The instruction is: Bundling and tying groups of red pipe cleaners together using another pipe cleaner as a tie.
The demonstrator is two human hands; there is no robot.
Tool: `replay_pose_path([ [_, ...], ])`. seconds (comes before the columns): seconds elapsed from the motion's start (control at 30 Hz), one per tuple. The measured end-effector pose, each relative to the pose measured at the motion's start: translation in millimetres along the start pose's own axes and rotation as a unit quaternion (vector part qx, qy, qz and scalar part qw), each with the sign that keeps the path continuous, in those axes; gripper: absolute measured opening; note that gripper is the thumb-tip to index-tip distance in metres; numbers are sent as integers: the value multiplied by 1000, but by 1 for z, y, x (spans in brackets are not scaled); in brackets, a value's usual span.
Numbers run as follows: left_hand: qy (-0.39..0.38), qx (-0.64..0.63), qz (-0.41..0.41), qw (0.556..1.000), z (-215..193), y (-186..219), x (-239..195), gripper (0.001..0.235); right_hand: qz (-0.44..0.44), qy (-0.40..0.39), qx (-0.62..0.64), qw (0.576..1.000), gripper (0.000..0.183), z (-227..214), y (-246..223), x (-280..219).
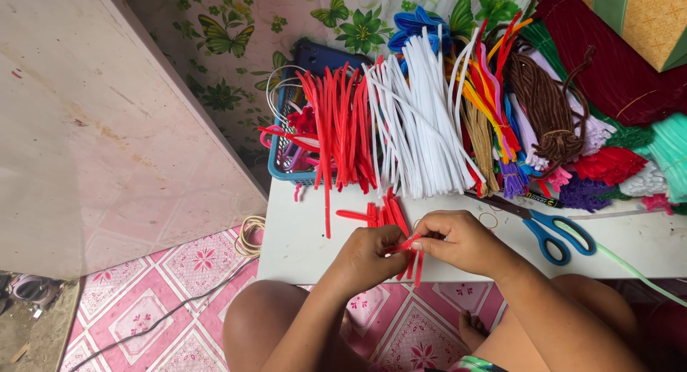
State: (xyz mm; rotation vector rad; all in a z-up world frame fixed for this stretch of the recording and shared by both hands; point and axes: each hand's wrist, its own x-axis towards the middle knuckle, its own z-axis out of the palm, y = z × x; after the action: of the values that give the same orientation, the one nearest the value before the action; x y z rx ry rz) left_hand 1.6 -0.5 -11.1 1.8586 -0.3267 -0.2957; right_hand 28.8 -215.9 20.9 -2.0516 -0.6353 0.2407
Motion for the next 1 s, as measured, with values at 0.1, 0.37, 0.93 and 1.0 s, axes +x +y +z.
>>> replay_pose_path([
  [0.1, 0, -29, 5, 1000, 0, -7, 6, 5, 1, 2, 13, 1000, 11, 0, 10, 2],
  [0.37, 19, -27, 41, 999, -5, 18, -7, 8, -12, 12, 27, 1000, 12, 2, 6, 8],
  [0.93, 55, -104, 20, 993, -17, 31, -10, 5, -195, 168, -80, 963, 25, -37, -119, -15],
  [1.0, 48, -102, -27, 993, -25, 43, -12, 13, -201, 166, -92, 961, 24, -7, -245, -26],
])
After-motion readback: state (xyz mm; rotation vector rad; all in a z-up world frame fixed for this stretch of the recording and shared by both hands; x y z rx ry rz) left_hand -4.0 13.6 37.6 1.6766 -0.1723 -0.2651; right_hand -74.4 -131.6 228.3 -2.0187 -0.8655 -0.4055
